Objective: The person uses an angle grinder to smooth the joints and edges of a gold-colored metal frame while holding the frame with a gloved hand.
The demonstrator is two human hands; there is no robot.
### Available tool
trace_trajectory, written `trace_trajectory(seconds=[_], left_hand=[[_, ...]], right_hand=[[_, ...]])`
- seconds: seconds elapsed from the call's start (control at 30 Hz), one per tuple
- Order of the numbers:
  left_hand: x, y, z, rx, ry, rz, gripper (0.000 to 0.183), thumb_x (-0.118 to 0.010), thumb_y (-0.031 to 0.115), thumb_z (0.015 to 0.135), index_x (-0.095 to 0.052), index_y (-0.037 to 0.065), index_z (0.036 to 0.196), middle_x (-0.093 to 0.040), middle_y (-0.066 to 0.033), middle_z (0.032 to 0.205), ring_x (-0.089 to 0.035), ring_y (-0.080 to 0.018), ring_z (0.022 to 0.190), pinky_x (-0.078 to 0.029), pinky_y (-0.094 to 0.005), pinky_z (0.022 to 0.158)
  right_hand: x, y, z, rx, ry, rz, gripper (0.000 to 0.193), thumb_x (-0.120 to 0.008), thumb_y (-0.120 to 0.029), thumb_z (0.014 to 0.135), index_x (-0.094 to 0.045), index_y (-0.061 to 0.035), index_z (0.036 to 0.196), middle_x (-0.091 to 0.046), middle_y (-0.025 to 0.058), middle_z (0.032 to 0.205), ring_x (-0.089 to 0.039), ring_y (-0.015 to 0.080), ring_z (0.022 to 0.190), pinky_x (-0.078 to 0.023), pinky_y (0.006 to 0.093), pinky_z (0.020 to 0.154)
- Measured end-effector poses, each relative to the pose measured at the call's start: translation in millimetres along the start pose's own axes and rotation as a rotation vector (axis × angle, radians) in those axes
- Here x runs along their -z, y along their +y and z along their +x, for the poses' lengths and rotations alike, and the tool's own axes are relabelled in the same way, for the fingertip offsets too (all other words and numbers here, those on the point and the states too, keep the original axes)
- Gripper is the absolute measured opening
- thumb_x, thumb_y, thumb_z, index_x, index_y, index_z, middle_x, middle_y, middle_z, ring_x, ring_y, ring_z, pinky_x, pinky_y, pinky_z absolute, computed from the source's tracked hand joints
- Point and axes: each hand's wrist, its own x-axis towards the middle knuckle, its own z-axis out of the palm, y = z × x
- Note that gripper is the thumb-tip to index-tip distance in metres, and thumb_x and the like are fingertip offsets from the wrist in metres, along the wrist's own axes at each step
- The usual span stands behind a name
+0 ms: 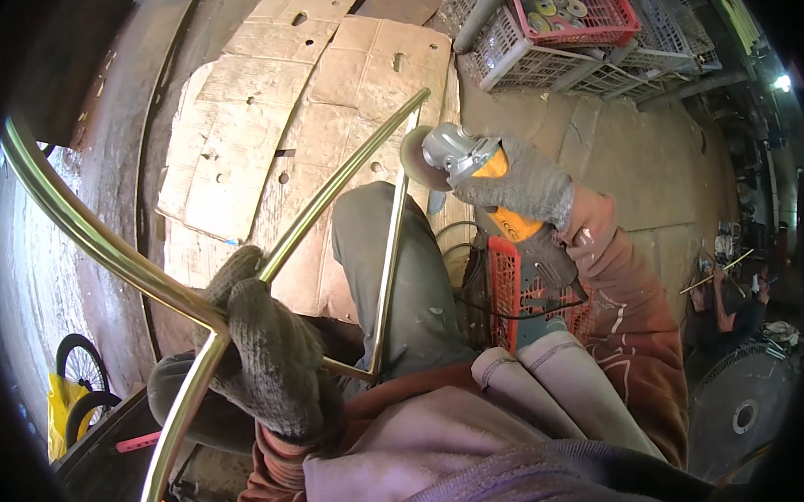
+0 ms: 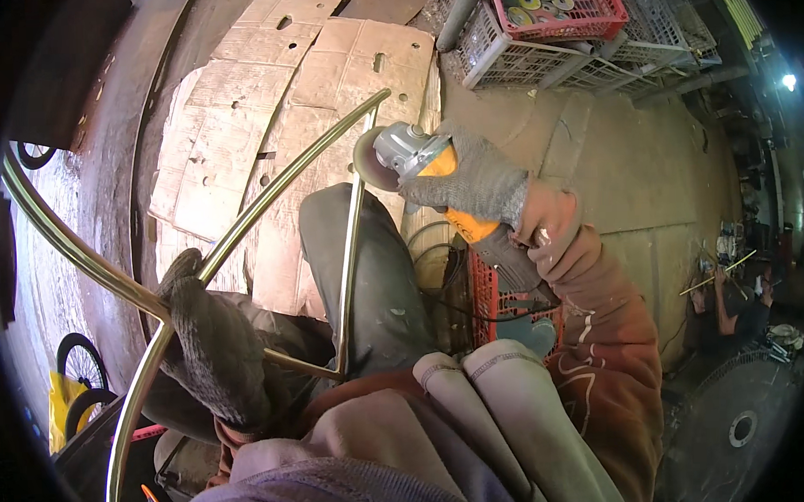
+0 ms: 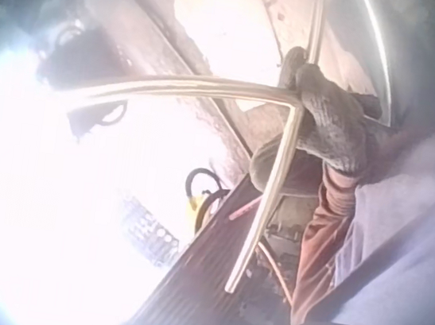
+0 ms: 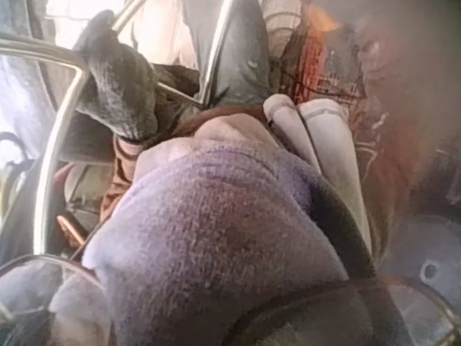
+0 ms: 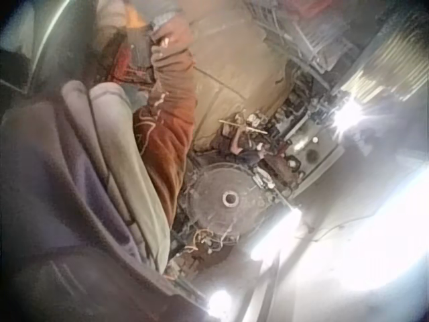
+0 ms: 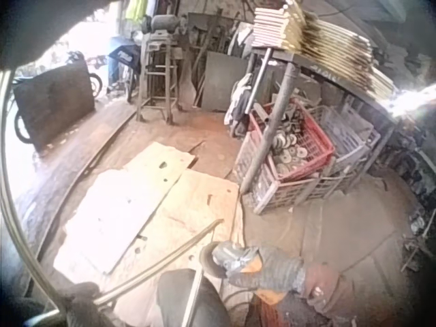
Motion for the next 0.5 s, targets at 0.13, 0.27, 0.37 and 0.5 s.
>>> trace_trajectory(seconds=[0.13,0.27,0.37,0.5], left_hand=[[-3.0,-3.3,-2.5,0.012,-0.025,-0.024,0.042,-0.059,0.018,0.104,-0.052,-0.006,0.138,-0.045,0.0014,0.064,-0.04,-0.0069,0.046,-0.029,-0.0228,0.039],[-2.6,1.2,-4.6,0.004,-0.026,-0.048,0.042,-0.059,0.017,0.104,-0.053,-0.006,0.138,-0.046,0.0007,0.065,-0.041,-0.0073,0.047,-0.03,-0.0231,0.04],[-4.0,0.3,-4.0,0.025,-0.055,-0.077,0.042,-0.059,0.017,0.103,-0.053,-0.006,0.138,-0.047,0.0002,0.066,-0.042,-0.0075,0.048,-0.031,-0.0233,0.041],[-4.0,-3.9,-5.3,0.047,-0.074,-0.084,0.042,-0.059,0.017,0.103,-0.053,-0.006,0.138,-0.048,-0.0006,0.068,-0.043,-0.0079,0.049,-0.032,-0.0236,0.042]], right_hand=[[-11.0,20.8,-5.6,0.121,-0.063,-0.12,0.067,-0.093,-0.034,0.069,-0.059,0.0016,0.114,-0.068,0.0142,0.103,-0.066,0.0217,0.09,-0.055,0.0367,0.077],[-13.4,25.6,-0.7,0.257,-0.053,-0.215,0.072,-0.094,-0.039,0.068,-0.059,0.0017,0.116,-0.067,0.0148,0.102,-0.067,0.0224,0.09,-0.055,0.0365,0.075],[-0.9,12.5,4.3,0.129,-0.019,-0.108,0.071,-0.093,-0.04,0.069,-0.059,0.0005,0.116,-0.067,0.013,0.098,-0.067,0.021,0.084,-0.055,0.0349,0.071],[13.6,-2.3,9.7,0.074,-0.017,-0.099,0.067,-0.092,-0.037,0.072,-0.057,-0.0002,0.116,-0.067,0.0097,0.09,-0.066,0.0169,0.072,-0.054,0.0313,0.062]])
